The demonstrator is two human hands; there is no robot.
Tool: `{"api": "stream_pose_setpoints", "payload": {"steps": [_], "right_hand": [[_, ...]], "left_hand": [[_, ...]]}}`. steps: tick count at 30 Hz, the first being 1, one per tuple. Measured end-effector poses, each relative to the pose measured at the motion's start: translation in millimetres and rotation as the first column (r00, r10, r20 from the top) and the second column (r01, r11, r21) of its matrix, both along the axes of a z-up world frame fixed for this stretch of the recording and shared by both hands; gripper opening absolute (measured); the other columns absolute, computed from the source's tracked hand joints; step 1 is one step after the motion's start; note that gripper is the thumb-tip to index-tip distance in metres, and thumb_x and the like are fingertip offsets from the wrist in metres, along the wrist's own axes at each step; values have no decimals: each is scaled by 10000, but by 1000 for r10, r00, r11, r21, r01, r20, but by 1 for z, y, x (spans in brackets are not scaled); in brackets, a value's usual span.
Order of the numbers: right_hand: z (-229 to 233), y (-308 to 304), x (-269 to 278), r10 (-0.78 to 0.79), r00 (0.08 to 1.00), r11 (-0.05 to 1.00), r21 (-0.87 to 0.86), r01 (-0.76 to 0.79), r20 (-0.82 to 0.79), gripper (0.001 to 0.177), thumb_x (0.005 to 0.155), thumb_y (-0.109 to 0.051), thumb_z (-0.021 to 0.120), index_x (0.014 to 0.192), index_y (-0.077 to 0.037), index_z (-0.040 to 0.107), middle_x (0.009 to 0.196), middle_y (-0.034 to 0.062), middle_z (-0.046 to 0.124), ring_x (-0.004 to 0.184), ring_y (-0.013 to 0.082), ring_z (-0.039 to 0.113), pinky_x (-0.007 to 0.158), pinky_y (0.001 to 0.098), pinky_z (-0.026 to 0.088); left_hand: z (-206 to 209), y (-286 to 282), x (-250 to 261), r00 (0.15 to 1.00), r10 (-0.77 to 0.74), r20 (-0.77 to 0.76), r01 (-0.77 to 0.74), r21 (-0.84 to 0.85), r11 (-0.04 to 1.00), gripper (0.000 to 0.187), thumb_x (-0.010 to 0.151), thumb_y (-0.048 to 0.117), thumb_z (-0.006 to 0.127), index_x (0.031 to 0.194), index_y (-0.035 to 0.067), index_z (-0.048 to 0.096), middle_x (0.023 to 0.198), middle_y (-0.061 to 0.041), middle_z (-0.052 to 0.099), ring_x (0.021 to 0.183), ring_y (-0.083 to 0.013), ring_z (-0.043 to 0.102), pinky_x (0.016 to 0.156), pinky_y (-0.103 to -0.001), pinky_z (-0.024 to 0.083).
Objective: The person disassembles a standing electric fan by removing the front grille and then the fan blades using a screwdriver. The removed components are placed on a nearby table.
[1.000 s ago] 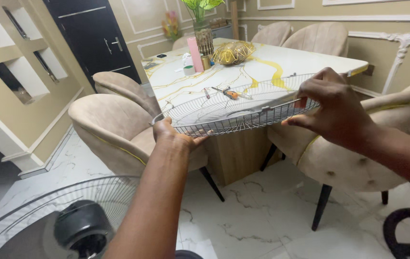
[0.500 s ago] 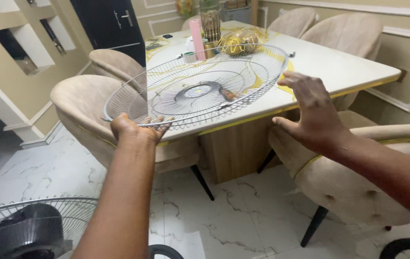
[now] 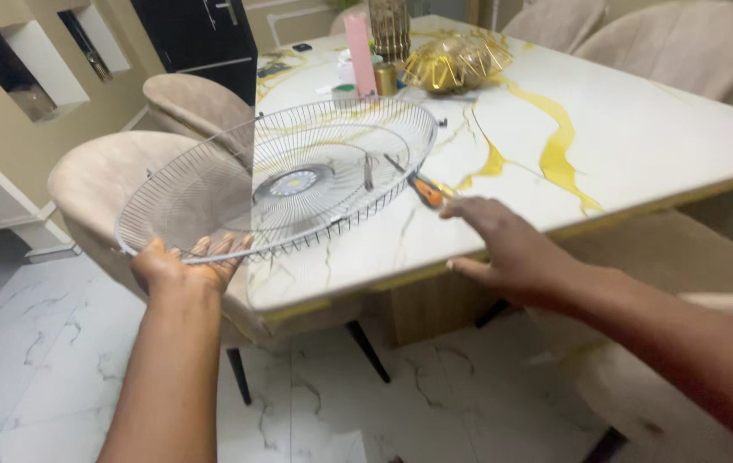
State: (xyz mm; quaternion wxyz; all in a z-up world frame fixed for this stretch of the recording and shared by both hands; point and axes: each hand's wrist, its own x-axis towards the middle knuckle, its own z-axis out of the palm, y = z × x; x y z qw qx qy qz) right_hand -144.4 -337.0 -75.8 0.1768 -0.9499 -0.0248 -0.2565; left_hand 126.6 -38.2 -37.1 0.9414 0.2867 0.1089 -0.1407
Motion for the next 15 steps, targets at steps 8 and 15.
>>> {"api": "stream_pose_setpoints", "payload": {"steps": [8,15], "right_hand": [[-10,-28,167,8,986,991,-129,-30,-165,703,813,-290,785,1406,-61,485,1532,198,407,1426,372,359,1135,475,321],[-19,-41,292,-106,912,987,-153,48,-396,781,845,-394,730,1484,-73,414,1529,143,420,1430,308,399,1205,418,337]], "left_hand": [[-15,-40,133,999,25,-32,-26,-16,1000,643,1051,459,211,1601,147,98,1638,-244,249,1464,-549,360,1058,-795,389],[-25,-69,207,997,68,-29,-69,-24,997,650,1061,454,251,1605,142,78,1638,-234,266,1453,-556,367,1040,-812,409]]}}
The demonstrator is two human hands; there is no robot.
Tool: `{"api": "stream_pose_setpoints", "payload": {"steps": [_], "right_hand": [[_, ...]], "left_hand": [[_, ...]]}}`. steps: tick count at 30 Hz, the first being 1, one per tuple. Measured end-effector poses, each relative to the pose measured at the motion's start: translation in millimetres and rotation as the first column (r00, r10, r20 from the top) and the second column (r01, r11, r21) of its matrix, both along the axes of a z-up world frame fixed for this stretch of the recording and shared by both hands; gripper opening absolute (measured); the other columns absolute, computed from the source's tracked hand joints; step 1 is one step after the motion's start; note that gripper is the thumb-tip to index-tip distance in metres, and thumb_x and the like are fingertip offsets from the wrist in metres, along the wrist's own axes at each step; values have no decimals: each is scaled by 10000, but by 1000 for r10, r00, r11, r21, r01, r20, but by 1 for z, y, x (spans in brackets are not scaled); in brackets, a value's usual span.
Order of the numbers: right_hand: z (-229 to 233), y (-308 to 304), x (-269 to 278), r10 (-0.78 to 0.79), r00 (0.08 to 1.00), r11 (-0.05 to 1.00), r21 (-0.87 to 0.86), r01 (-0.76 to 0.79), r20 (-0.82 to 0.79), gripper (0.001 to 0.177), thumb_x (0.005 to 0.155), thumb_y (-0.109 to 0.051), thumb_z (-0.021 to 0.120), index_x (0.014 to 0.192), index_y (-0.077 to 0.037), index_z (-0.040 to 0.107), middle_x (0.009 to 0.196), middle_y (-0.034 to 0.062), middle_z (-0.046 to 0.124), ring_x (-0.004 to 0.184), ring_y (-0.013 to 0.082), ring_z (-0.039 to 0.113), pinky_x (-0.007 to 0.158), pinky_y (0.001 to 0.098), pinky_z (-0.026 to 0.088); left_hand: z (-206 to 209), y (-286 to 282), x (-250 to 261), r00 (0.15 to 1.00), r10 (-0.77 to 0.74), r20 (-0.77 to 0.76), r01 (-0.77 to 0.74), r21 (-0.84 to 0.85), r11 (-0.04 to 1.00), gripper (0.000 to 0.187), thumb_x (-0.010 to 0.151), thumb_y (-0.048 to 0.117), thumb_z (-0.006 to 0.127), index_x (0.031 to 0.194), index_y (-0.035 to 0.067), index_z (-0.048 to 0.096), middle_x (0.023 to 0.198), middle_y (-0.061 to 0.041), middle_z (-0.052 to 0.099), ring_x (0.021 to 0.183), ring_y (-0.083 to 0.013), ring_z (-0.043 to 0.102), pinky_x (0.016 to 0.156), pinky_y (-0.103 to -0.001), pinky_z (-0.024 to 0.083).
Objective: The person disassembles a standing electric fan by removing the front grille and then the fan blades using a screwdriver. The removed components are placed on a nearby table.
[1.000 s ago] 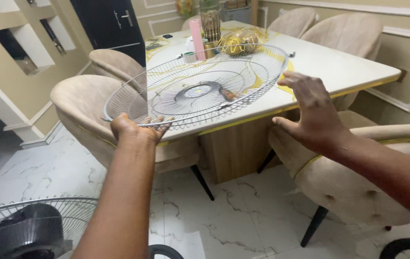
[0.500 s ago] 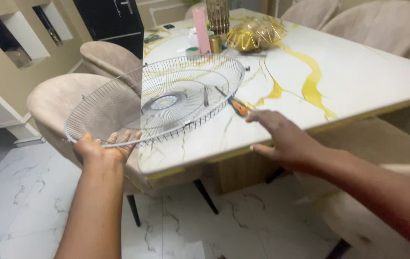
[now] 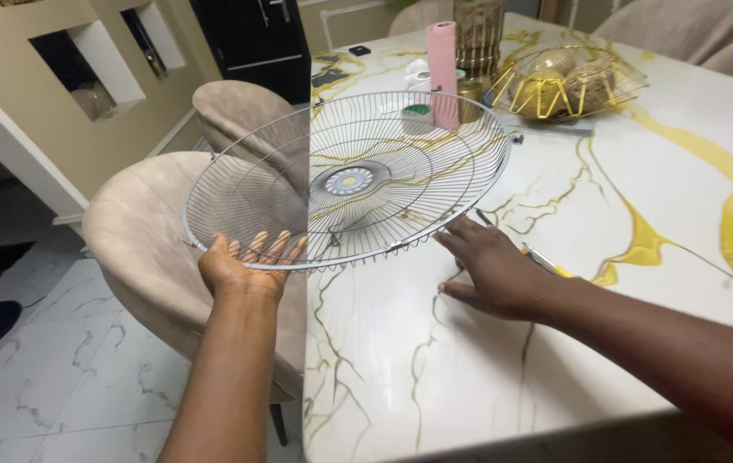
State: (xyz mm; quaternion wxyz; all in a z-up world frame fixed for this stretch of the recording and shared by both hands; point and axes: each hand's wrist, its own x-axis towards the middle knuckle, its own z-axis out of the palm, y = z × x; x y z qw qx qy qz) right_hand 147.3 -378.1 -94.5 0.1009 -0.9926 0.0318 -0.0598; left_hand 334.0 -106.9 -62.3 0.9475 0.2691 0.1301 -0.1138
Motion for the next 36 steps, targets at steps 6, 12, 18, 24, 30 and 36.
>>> {"api": "stream_pose_setpoints", "payload": {"steps": [6,12,18,24,30,36], "right_hand": [[-31,-38,47,90,995,994,-69,-87,37,771,927,-476,636,1479,-1,383,1617,195,277,1528,345,206,1203,492,223],[-58,-61,95,136,983,986,-78,-146,-120,810,956,-553,536,1534,-36,300,1666,165,168,1556,306,101,1229,494,159],[-75,-59,168,253,961,946,-178,-270,-113,857,952,-596,511,1539,-12,292,1637,200,221,1538,333,145,1199,559,200],[-76,-49,182,204,968,969,-113,-221,-150,842,981,-614,464,1530,9,329,1607,190,324,1512,328,270,1216,574,245],[-71,-43,122,186,981,967,-166,-192,-52,799,1011,-593,358,1498,39,323,1622,219,247,1519,341,193,1191,589,170],[-56,-58,75,158,985,952,-255,-169,-62,797,998,-602,317,1547,-24,317,1670,158,257,1508,319,171,1159,643,123]], "left_hand": [[5,-21,36,999,16,-46,-18,-49,999,652,1055,449,222,1609,156,40,1659,-229,218,1470,-551,325,1078,-802,354],[0,-37,58,1000,15,-11,-16,-56,998,722,1022,511,198,1594,71,188,1628,-284,260,1450,-545,339,1057,-770,367],[-14,-47,53,988,145,-45,-148,-73,986,711,1046,491,254,1584,31,191,1597,-294,293,1446,-558,353,1052,-770,375],[-10,-38,37,966,249,-72,-248,18,968,701,1023,468,300,1589,127,66,1602,-211,279,1461,-532,364,1055,-804,383],[-17,-34,30,978,203,-44,-203,19,979,749,1040,496,317,1603,34,144,1592,-275,290,1414,-575,372,1003,-803,391],[-29,-49,14,966,247,-77,-244,41,969,687,1042,434,280,1588,56,108,1619,-250,278,1439,-547,373,1045,-784,403]]}}
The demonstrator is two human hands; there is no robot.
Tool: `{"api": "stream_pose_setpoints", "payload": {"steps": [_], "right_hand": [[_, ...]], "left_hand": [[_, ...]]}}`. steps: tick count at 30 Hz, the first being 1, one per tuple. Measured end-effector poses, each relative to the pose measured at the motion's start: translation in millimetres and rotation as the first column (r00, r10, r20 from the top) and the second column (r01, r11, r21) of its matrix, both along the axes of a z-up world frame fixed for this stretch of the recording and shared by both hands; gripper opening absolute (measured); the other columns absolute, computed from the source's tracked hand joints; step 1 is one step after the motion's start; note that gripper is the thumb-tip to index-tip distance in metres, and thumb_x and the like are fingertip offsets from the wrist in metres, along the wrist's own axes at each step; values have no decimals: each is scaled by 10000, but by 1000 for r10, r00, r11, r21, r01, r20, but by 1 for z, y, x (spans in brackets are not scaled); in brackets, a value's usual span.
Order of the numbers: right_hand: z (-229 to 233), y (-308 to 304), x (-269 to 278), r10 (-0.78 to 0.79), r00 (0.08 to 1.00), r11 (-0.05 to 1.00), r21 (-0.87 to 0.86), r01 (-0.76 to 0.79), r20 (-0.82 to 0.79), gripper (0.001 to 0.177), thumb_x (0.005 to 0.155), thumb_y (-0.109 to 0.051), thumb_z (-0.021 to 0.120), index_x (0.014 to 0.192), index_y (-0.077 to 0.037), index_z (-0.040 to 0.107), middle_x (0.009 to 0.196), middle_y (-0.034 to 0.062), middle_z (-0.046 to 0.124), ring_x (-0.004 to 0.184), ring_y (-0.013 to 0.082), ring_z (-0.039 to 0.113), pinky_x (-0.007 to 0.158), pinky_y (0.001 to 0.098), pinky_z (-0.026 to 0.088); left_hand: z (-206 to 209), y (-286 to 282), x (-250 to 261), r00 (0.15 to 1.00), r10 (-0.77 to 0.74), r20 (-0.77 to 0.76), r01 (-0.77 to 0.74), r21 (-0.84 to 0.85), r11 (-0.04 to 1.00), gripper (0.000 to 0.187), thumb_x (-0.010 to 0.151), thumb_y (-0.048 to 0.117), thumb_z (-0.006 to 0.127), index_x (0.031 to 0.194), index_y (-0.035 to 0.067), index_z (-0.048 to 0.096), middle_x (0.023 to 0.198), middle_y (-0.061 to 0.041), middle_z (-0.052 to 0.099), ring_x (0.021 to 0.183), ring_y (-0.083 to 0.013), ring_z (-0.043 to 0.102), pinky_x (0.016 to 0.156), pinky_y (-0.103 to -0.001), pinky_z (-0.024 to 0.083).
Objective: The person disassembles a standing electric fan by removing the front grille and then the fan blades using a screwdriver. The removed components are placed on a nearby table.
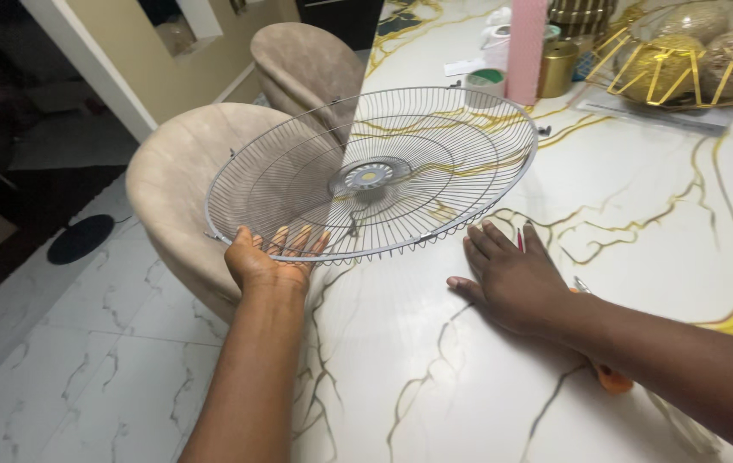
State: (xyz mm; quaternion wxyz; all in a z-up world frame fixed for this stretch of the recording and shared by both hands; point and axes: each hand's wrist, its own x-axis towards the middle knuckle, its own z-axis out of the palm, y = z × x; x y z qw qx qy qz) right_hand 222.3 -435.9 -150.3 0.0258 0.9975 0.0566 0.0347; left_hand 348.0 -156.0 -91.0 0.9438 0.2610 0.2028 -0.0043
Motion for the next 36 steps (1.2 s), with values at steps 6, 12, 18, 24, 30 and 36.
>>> {"api": "stream_pose_setpoints", "payload": {"steps": [6,12,18,24,30,36], "right_hand": [[6,-24,-36,-13,999,999,-47,11,-40,754,1001,-596,338,1490,-22,360,1607,142,296,1519,307,189,1170,642,173],[6,-58,-60,-18,996,998,-58,13,-86,681,1012,-519,363,1517,-65,398,1669,132,271,1514,305,182,1180,609,185],[-6,-101,-82,15,1000,1000,1,-15,-4,562,1024,-373,383,1456,-16,415,1600,146,320,1507,295,232,1177,500,244],[-25,-141,-105,-16,996,998,60,11,90,533,992,-309,476,1416,15,475,1561,186,386,1485,312,303,1188,436,282],[-38,-185,-125,-111,985,990,106,97,132,467,987,-265,495,1356,18,544,1514,196,464,1473,330,366,1207,414,310],[-44,-213,-145,-232,959,963,175,204,160,445,977,-266,523,1305,29,580,1486,206,504,1440,333,412,1211,398,321]], "left_hand": [[-13,-23,-18,999,14,-37,-11,64,998,690,1045,430,337,1585,34,173,1565,-269,356,1378,-530,478,971,-761,503],[-20,-48,-32,999,-13,-45,17,80,997,641,1017,429,302,1592,189,152,1529,-236,367,1354,-485,506,926,-700,508],[-28,-71,-42,999,-34,-30,38,112,993,640,1010,435,314,1572,171,159,1523,-210,396,1345,-448,519,912,-681,522],[-34,-83,-62,997,-75,8,74,80,994,654,1025,469,323,1565,110,236,1539,-214,402,1336,-428,520,912,-676,530],[-43,-100,-94,997,-79,-14,80,125,989,630,1003,450,306,1580,239,168,1550,-143,361,1348,-404,509,947,-671,507],[-61,-115,-108,995,-100,18,97,123,988,638,1029,487,307,1569,181,160,1532,-137,390,1330,-380,529,950,-656,517]]}}
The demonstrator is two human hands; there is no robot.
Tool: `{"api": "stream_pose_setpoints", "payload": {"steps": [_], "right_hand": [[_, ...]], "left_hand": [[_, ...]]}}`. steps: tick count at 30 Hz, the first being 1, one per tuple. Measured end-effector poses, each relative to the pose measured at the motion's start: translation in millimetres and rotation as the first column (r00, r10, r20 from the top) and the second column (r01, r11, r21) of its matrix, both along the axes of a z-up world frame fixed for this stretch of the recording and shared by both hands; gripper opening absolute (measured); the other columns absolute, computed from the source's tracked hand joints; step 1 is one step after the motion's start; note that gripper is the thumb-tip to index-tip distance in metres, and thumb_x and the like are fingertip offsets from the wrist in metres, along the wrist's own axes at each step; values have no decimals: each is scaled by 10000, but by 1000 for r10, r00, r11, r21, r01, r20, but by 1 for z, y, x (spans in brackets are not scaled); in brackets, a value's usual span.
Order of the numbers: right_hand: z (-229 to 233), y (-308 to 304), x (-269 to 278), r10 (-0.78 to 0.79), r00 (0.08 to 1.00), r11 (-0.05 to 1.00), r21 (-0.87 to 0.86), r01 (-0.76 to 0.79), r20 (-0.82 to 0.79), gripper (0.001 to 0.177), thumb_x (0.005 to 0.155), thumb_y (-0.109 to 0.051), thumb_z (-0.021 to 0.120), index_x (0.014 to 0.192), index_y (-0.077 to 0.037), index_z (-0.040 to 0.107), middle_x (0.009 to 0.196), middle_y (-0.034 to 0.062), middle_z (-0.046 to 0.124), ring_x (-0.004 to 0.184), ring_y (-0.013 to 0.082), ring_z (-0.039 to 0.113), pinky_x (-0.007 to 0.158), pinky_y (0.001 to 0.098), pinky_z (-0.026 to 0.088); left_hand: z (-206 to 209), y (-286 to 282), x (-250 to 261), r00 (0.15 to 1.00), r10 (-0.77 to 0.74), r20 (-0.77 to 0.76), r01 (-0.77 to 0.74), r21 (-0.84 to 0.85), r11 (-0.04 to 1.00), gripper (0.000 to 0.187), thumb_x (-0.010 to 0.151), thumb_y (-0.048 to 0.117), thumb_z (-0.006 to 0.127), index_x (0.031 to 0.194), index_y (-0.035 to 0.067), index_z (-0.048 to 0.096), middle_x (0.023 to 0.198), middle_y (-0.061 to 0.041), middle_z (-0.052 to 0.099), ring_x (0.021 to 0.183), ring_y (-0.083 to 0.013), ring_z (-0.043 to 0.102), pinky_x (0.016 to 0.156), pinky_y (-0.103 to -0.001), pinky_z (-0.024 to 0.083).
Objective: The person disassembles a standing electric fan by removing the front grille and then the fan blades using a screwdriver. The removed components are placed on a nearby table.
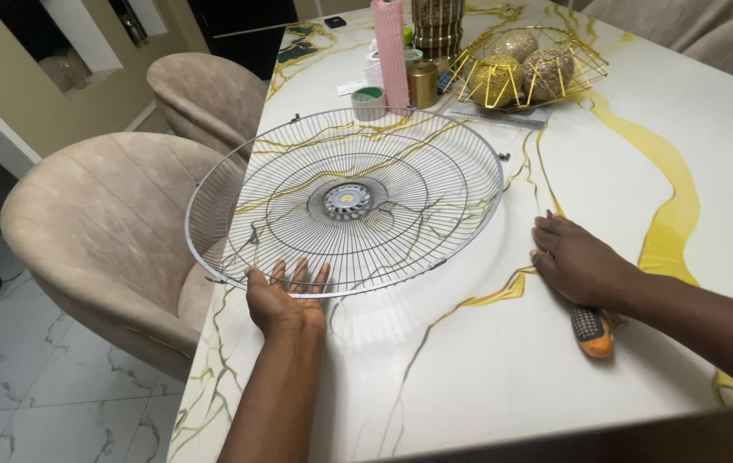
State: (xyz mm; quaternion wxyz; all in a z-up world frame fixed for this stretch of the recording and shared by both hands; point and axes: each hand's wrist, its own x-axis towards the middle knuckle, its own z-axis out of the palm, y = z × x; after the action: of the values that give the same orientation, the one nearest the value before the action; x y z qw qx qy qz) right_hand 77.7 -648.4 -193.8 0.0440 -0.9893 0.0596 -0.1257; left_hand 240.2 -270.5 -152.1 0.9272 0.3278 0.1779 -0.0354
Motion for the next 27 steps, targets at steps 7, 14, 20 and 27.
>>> {"api": "stream_pose_setpoints", "payload": {"steps": [7,14,20,27], "right_hand": [[13,-10,-33,-268,952,787,536,305,-148,453,1076,-352,486,1343,5,572,1365,216,560,1202,373,595,1059,435,521],[26,1,-88,-428,893,811,496,310,142,730,972,-492,540,1508,-7,440,1507,255,497,1407,382,471,1148,450,375],[30,51,-139,-511,857,719,582,379,73,940,906,-593,592,1550,20,288,1545,304,366,1440,434,365,1129,511,324],[5,75,-130,-301,888,942,251,222,347,929,780,-485,719,1452,67,393,1462,313,451,1390,462,408,1142,514,350]], "left_hand": [[-7,-9,-26,978,-98,-183,106,36,994,657,1065,373,465,1492,-94,290,1362,-301,465,1182,-431,613,955,-570,561],[26,-14,-87,962,26,-271,98,435,895,539,954,238,646,1340,-79,442,1125,-209,569,993,-301,630,861,-407,562],[30,-67,-175,956,-293,12,168,796,581,347,896,216,690,1195,66,600,1041,-103,652,888,-192,604,771,-338,500],[6,-177,-169,377,-888,262,-274,948,163,645,985,354,613,1456,-48,435,1495,-267,465,1417,-395,423,1170,-488,324]]}}
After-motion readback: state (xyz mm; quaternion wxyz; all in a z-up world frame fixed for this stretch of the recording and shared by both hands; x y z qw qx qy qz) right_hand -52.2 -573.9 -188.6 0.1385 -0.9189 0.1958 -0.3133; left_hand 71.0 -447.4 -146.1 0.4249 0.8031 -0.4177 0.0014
